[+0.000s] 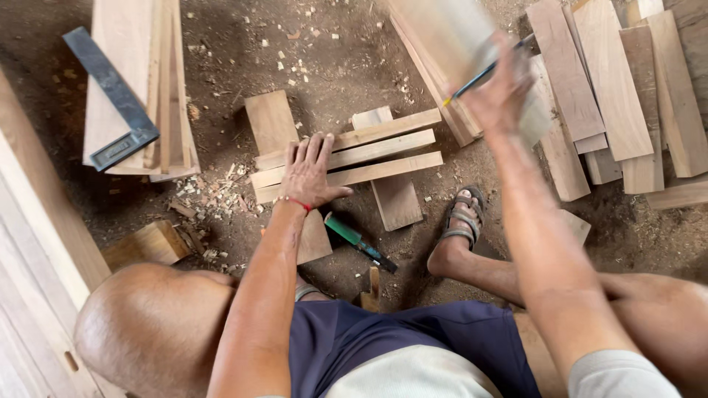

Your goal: The person uses a square ruler and a pencil to mark lines on wooden blocks while sitting on a workshop floor. They use a tape measure to check dimensions and move various pieces of wood to organize their workspace.

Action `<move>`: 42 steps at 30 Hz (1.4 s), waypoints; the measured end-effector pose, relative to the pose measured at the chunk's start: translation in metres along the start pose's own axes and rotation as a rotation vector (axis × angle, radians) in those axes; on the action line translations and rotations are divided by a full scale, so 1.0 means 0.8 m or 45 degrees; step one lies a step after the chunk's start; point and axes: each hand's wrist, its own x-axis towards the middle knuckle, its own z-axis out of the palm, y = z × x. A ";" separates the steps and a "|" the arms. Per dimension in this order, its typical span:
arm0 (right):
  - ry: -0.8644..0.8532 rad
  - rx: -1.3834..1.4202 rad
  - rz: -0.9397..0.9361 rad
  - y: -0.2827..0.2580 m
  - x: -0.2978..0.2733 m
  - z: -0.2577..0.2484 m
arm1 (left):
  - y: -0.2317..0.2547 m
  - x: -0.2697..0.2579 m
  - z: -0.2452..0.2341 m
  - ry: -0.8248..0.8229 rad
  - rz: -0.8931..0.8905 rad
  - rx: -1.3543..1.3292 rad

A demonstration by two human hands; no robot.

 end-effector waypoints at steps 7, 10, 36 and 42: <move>-0.150 0.122 0.284 0.122 0.105 0.023 | 0.006 0.005 0.008 0.221 0.010 0.030; -0.649 -0.098 0.378 0.157 0.101 0.099 | 0.007 0.004 0.011 0.287 0.005 0.030; -0.893 0.208 -0.345 -0.155 -0.111 0.105 | -0.016 0.007 0.031 0.137 -0.028 -0.154; -0.861 0.196 -0.314 -0.136 -0.116 0.124 | -0.102 0.053 -0.034 -0.149 -0.144 0.169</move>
